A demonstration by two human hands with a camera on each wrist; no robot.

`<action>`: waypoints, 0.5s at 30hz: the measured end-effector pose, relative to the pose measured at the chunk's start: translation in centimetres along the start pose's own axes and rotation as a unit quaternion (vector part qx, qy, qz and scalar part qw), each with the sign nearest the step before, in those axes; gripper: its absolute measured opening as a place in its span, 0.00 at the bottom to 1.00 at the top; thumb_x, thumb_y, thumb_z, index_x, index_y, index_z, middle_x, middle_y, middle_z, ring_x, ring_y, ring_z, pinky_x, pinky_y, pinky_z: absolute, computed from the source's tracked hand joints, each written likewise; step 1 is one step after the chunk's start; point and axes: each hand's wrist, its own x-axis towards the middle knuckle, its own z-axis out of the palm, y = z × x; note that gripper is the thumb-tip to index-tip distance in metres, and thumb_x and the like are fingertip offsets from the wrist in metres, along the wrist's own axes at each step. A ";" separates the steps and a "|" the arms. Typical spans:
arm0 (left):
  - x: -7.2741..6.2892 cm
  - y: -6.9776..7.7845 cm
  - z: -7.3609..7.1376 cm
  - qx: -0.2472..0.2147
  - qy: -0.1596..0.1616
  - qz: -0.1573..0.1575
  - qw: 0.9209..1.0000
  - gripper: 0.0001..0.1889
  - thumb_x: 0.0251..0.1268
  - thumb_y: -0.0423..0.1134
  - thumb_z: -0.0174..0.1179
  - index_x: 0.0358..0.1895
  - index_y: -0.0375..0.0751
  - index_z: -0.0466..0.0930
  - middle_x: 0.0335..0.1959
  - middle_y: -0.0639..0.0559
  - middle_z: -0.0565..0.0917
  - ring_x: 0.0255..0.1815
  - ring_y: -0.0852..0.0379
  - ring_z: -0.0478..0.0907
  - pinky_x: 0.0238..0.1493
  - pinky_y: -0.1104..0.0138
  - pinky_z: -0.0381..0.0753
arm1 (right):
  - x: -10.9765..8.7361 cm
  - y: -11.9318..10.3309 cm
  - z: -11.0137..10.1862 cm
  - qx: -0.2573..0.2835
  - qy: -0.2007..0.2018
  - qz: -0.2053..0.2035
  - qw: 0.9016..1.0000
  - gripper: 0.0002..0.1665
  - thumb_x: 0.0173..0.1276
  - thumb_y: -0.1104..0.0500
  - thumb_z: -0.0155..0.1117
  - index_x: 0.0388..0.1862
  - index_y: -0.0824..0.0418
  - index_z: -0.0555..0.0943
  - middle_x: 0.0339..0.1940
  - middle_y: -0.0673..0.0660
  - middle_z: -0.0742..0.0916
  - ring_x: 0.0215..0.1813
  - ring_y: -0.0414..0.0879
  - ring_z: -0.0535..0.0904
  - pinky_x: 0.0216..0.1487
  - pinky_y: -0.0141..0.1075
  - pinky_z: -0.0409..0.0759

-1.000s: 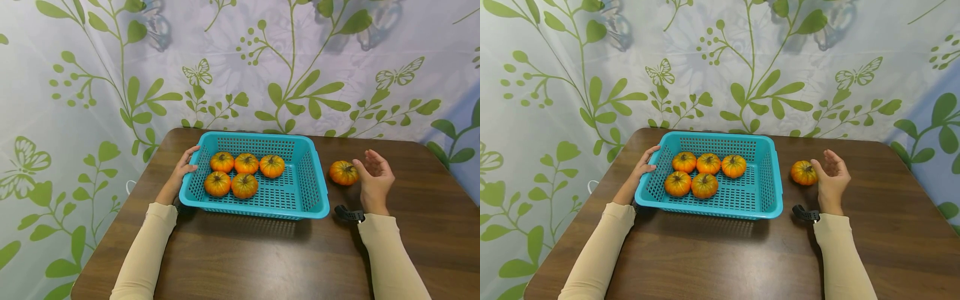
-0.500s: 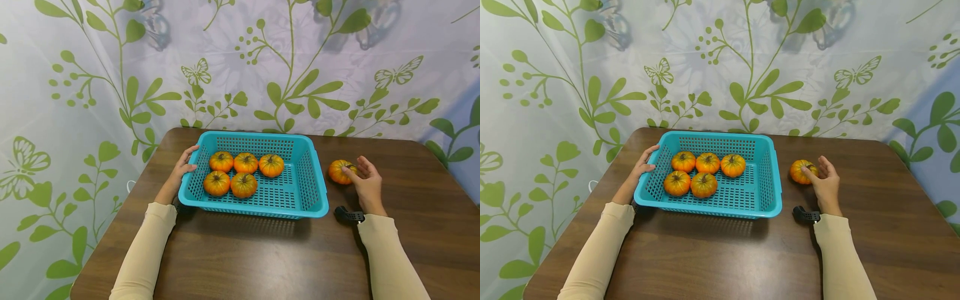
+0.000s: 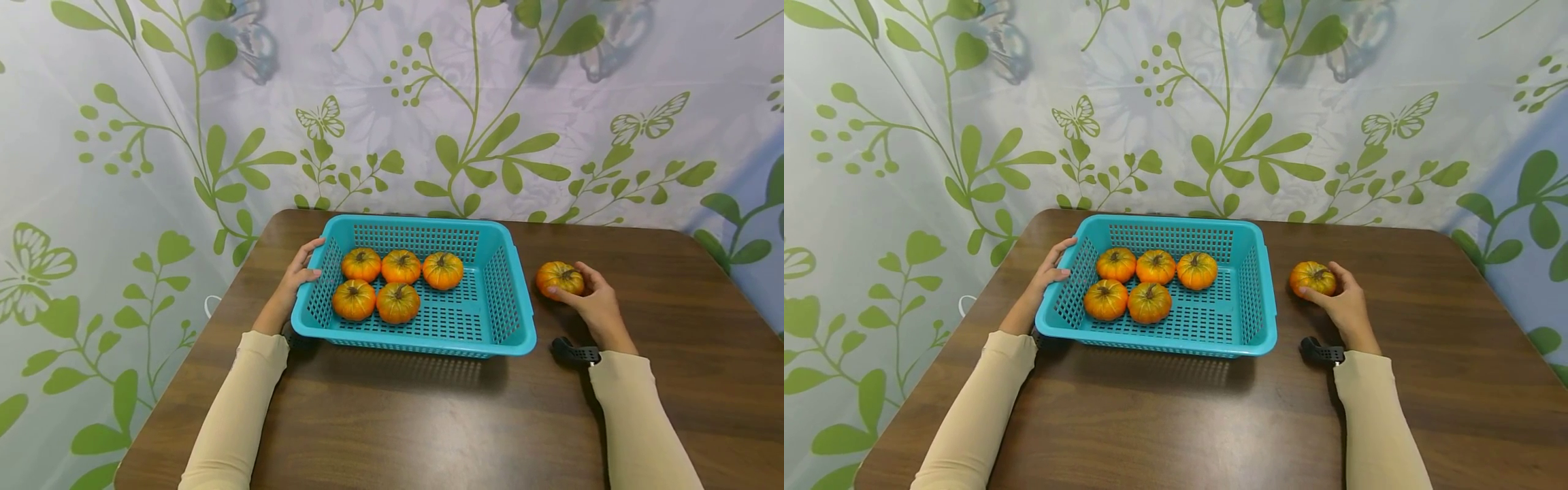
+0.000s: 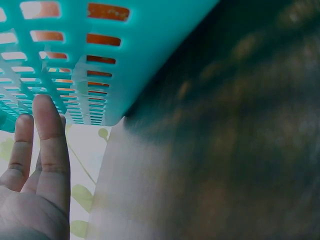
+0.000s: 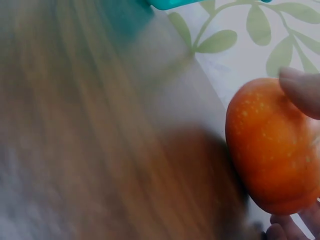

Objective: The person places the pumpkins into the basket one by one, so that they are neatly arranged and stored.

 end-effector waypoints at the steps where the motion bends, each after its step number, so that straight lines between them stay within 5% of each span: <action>1: 0.0 0.0 0.0 -0.001 0.001 -0.002 1.000 0.38 0.69 0.36 0.47 0.84 0.36 0.54 0.80 0.29 0.60 0.65 0.46 0.70 0.57 0.65 0.80 | 0.0 0.0 -0.1 -0.006 -0.007 -0.002 1.000 0.57 0.79 0.51 0.70 0.90 0.67 0.47 0.88 0.73 0.58 0.80 0.66 0.60 0.74 0.25 0.66; 10: -0.2 0.0 0.0 -0.004 0.002 -0.008 1.000 0.38 0.70 0.36 0.47 0.85 0.39 0.55 0.80 0.30 0.60 0.66 0.43 0.69 0.57 0.65 0.80 | -0.1 0.3 -0.6 -0.023 -0.034 -0.012 0.999 0.57 0.79 0.52 0.70 0.90 0.68 0.46 0.86 0.77 0.59 0.78 0.69 0.60 0.61 0.16 0.69; 15: -0.1 -0.1 0.0 -0.003 0.003 -0.007 1.000 0.39 0.70 0.36 0.48 0.85 0.39 0.54 0.81 0.30 0.60 0.65 0.43 0.70 0.57 0.65 0.80 | -0.2 0.4 -0.6 -0.021 -0.035 -0.015 0.999 0.57 0.79 0.53 0.70 0.90 0.69 0.46 0.86 0.77 0.59 0.78 0.70 0.59 0.65 0.18 0.69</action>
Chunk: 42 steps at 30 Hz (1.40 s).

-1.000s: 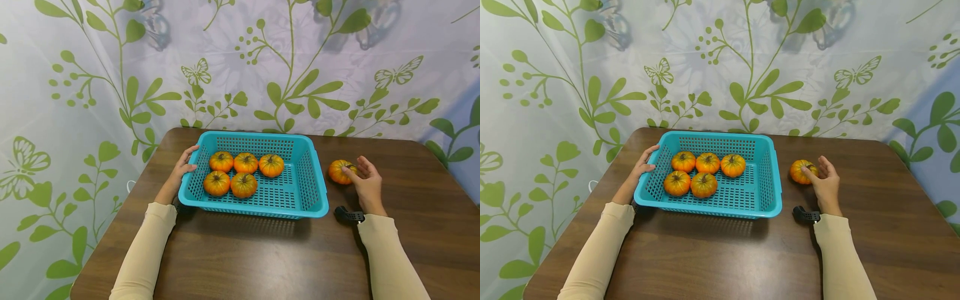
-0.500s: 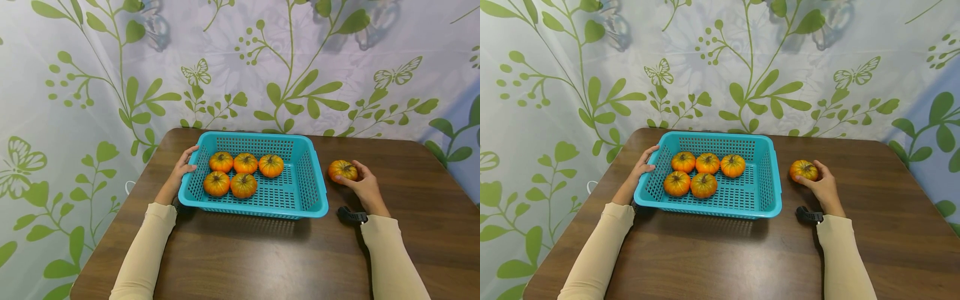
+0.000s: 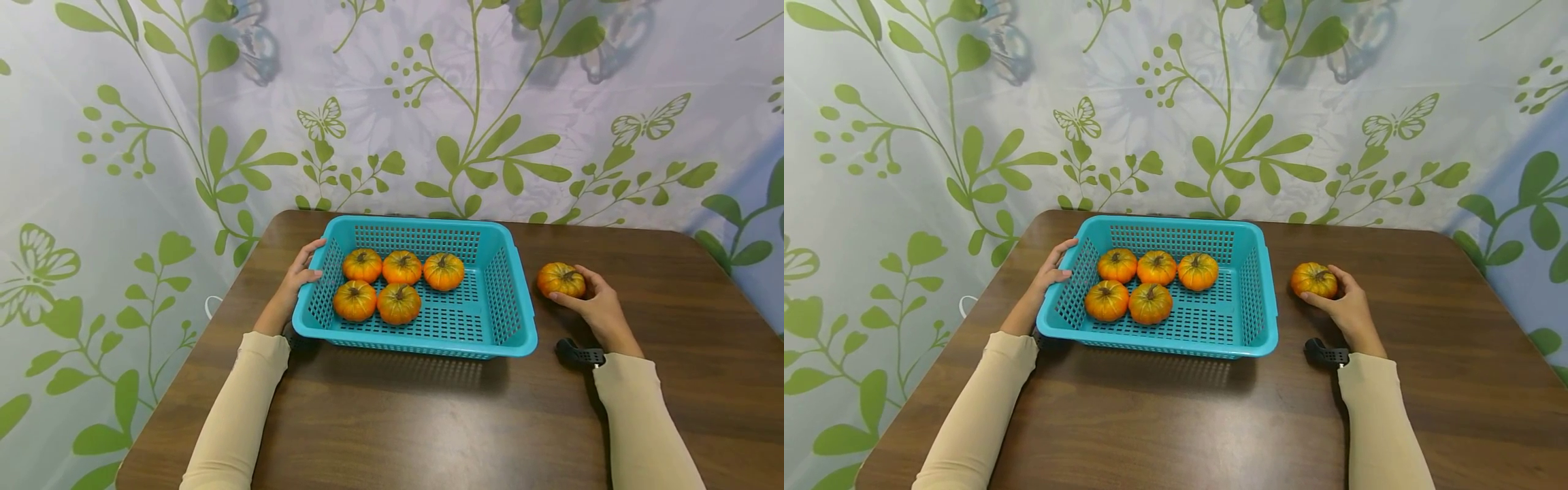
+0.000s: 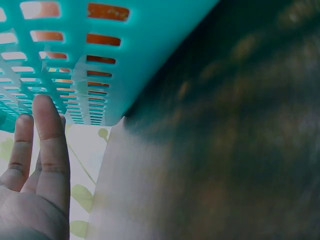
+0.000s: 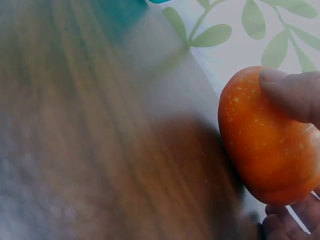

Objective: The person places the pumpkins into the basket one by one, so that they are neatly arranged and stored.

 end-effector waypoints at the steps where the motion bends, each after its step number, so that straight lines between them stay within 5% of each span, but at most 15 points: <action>1: 0.0 0.0 0.0 0.000 0.000 0.000 1.000 0.38 0.70 0.36 0.47 0.85 0.39 0.54 0.81 0.30 0.60 0.66 0.43 0.70 0.57 0.65 0.80 | 0.0 0.0 0.0 0.001 0.001 0.000 1.000 0.57 0.79 0.53 0.70 0.89 0.70 0.46 0.86 0.77 0.59 0.78 0.70 0.60 0.66 0.18 0.69; 26: 0.1 0.1 -0.1 0.028 0.001 0.005 1.000 0.40 0.68 0.37 0.48 0.85 0.38 0.54 0.79 0.27 0.61 0.68 0.35 0.69 0.56 0.65 0.81 | 0.1 0.5 0.6 0.015 0.077 -0.009 0.997 0.49 0.79 0.55 0.70 0.86 0.71 0.54 0.79 0.70 0.68 0.63 0.37 0.68 0.56 0.16 0.70; 31: 0.1 0.1 0.0 0.019 -0.001 0.005 1.000 0.39 0.69 0.37 0.48 0.85 0.39 0.54 0.80 0.28 0.61 0.67 0.39 0.70 0.57 0.64 0.80 | 0.1 0.4 0.6 0.025 0.085 -0.013 0.996 0.48 0.79 0.54 0.69 0.85 0.73 0.55 0.76 0.65 0.70 0.59 0.33 0.68 0.55 0.16 0.71; 38: 0.0 0.0 -0.1 0.011 -0.005 0.009 1.000 0.39 0.69 0.36 0.47 0.85 0.37 0.53 0.81 0.28 0.60 0.67 0.39 0.69 0.57 0.64 0.80 | 0.2 -0.3 0.3 0.052 0.098 -0.020 0.994 0.47 0.78 0.57 0.70 0.85 0.71 0.58 0.66 0.47 0.74 0.59 0.33 0.71 0.55 0.16 0.73; 42: 0.1 0.1 -0.1 0.008 -0.003 0.004 1.000 0.40 0.69 0.36 0.47 0.85 0.37 0.52 0.81 0.29 0.59 0.68 0.37 0.68 0.57 0.64 0.80 | 0.0 -1.2 0.2 0.057 0.098 -0.032 0.993 0.47 0.78 0.57 0.70 0.86 0.69 0.58 0.70 0.54 0.74 0.65 0.38 0.71 0.56 0.16 0.74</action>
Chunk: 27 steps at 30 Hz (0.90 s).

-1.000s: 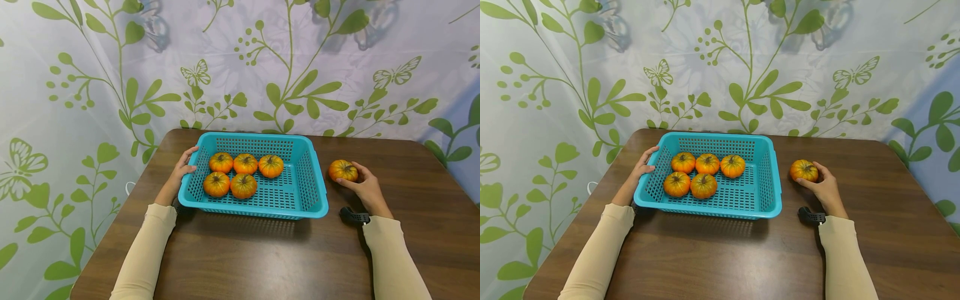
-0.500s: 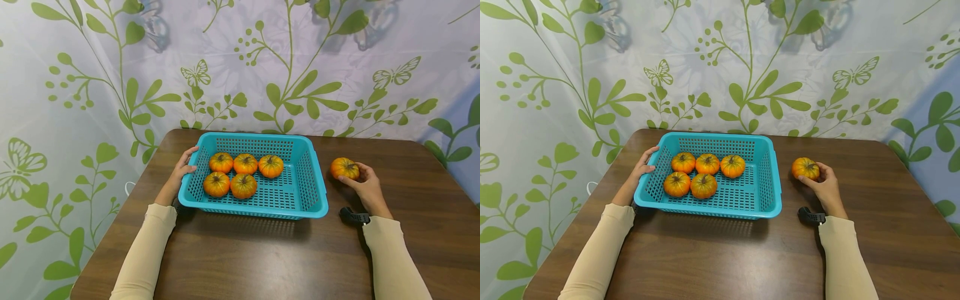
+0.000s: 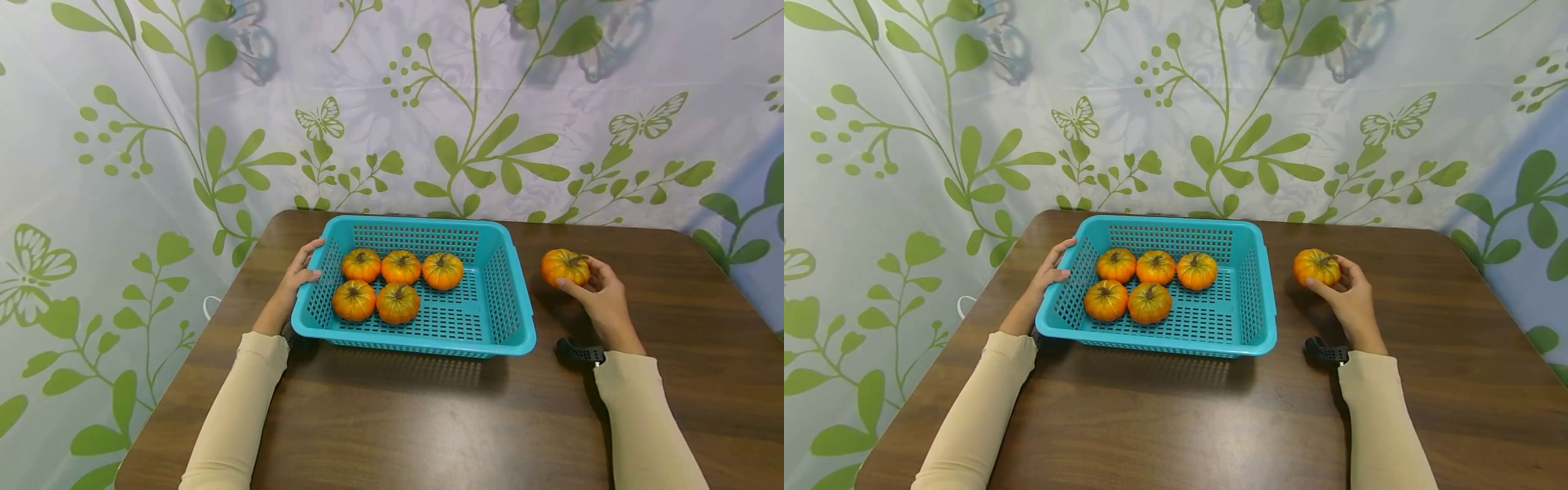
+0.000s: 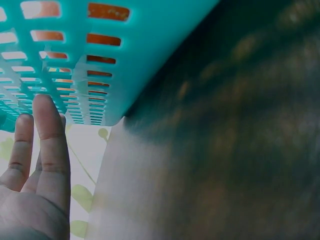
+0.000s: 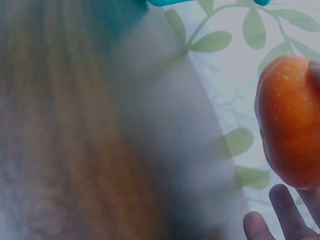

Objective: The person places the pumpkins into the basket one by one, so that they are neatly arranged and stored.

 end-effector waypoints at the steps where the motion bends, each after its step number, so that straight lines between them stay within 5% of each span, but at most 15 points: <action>1: 0.0 0.0 0.0 -0.002 0.000 -0.001 1.000 0.40 0.69 0.36 0.47 0.85 0.37 0.53 0.82 0.29 0.59 0.69 0.37 0.67 0.57 0.65 0.80 | 0.0 -0.3 0.0 -0.001 0.000 -0.004 1.000 0.47 0.79 0.57 0.70 0.86 0.68 0.58 0.72 0.57 0.74 0.66 0.38 0.71 0.56 0.16 0.74; 5: -0.1 0.2 0.0 -0.005 0.002 -0.002 1.000 0.39 0.69 0.36 0.46 0.85 0.37 0.53 0.82 0.30 0.59 0.69 0.38 0.67 0.57 0.64 0.80 | -0.1 -1.4 0.0 0.016 -0.002 -0.021 1.000 0.45 0.78 0.58 0.70 0.86 0.65 0.61 0.75 0.61 0.72 0.67 0.40 0.71 0.57 0.17 0.74; 9: -0.1 0.2 0.1 -0.004 -0.001 0.001 1.000 0.39 0.69 0.36 0.46 0.85 0.36 0.52 0.81 0.29 0.59 0.67 0.40 0.69 0.57 0.64 0.80 | -0.2 -2.3 -0.1 0.041 -0.002 -0.046 0.998 0.42 0.76 0.62 0.71 0.84 0.63 0.64 0.70 0.51 0.76 0.65 0.37 0.72 0.57 0.17 0.74; 13: 0.0 0.1 0.0 0.000 -0.001 0.001 1.000 0.39 0.69 0.36 0.47 0.85 0.36 0.52 0.80 0.28 0.60 0.66 0.42 0.69 0.57 0.65 0.80 | -0.3 -3.3 -0.1 0.007 0.000 -0.079 0.997 0.42 0.76 0.63 0.71 0.84 0.65 0.65 0.67 0.45 0.77 0.62 0.32 0.73 0.56 0.16 0.74; 20: 0.1 0.0 0.0 0.006 0.001 0.000 1.000 0.40 0.68 0.36 0.48 0.84 0.36 0.52 0.80 0.26 0.60 0.68 0.36 0.68 0.56 0.65 0.80 | -0.5 -4.6 -0.3 -0.040 -0.008 -0.107 0.993 0.42 0.76 0.63 0.71 0.83 0.65 0.66 0.70 0.49 0.77 0.58 0.30 0.75 0.54 0.16 0.74; 27: -0.1 0.1 0.1 -0.001 -0.002 0.003 1.000 0.39 0.69 0.36 0.47 0.85 0.36 0.53 0.79 0.28 0.60 0.67 0.39 0.68 0.57 0.65 0.80 | -0.7 -5.8 -0.2 -0.041 -0.023 -0.149 0.988 0.41 0.73 0.68 0.72 0.82 0.67 0.68 0.61 0.34 0.77 0.56 0.30 0.77 0.52 0.16 0.75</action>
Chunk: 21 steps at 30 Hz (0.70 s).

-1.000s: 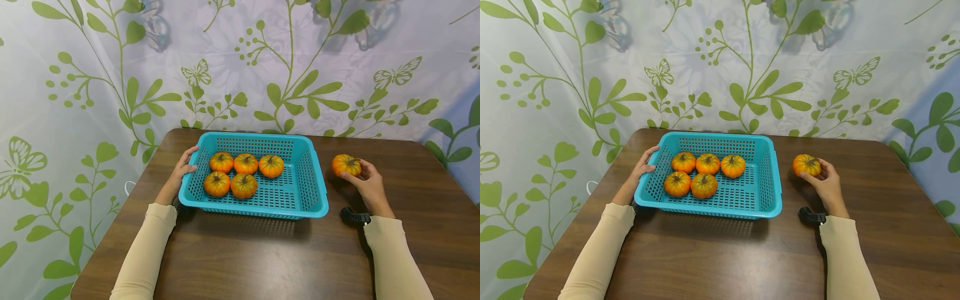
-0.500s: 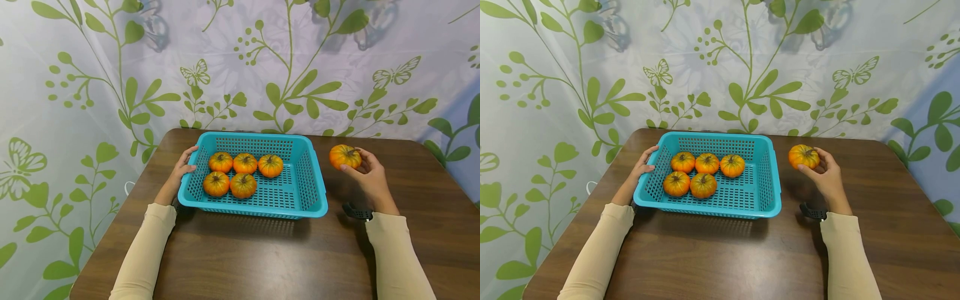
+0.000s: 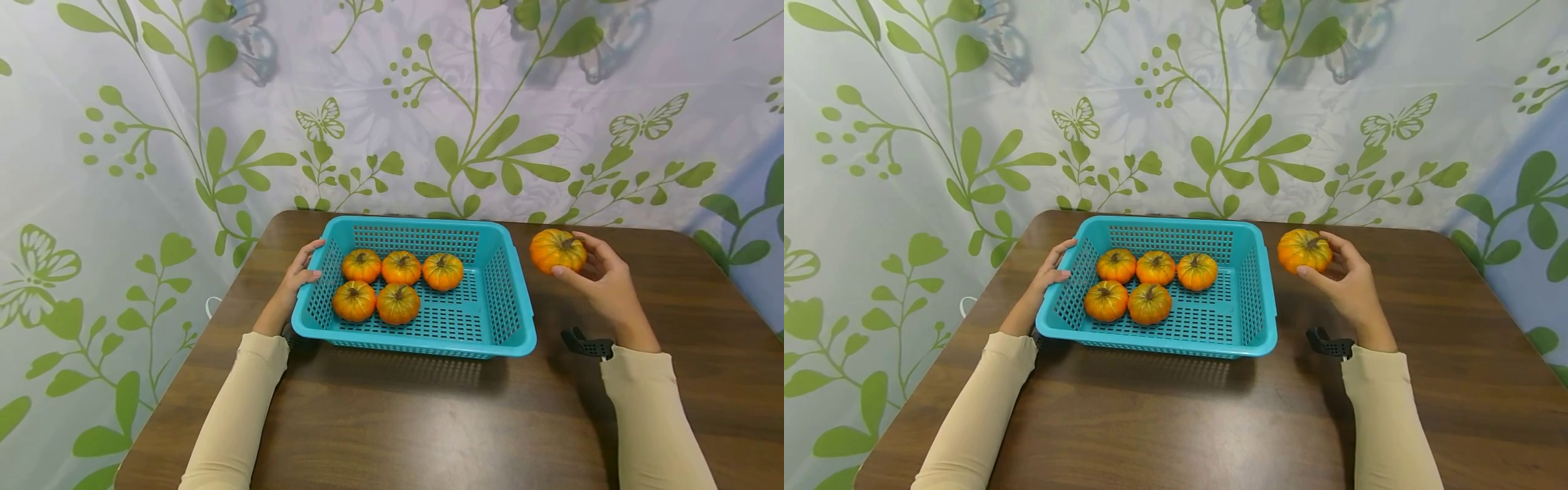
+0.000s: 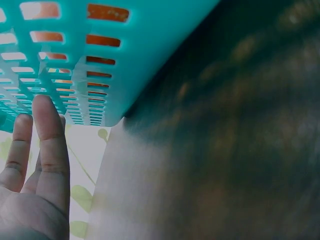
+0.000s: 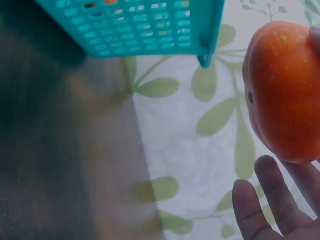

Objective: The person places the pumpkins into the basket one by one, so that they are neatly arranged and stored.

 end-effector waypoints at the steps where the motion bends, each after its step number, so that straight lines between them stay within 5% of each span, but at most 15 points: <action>1: 0.0 0.0 0.0 -0.001 0.000 0.000 1.000 0.39 0.69 0.36 0.46 0.85 0.36 0.53 0.79 0.28 0.61 0.66 0.40 0.69 0.57 0.65 0.80 | 0.0 -0.2 0.0 -0.001 -0.003 -0.008 1.000 0.41 0.72 0.68 0.72 0.82 0.68 0.68 0.61 0.33 0.78 0.55 0.30 0.78 0.52 0.16 0.75; 21: 0.1 -0.1 -0.1 -0.004 0.000 0.003 1.000 0.38 0.68 0.36 0.47 0.84 0.39 0.56 0.80 0.29 0.60 0.67 0.39 0.68 0.57 0.64 0.80 | -0.3 -3.7 1.3 0.005 -0.101 -0.073 0.992 0.43 0.68 0.75 0.72 0.80 0.71 0.68 0.61 0.39 0.79 0.53 0.31 0.81 0.54 0.18 0.77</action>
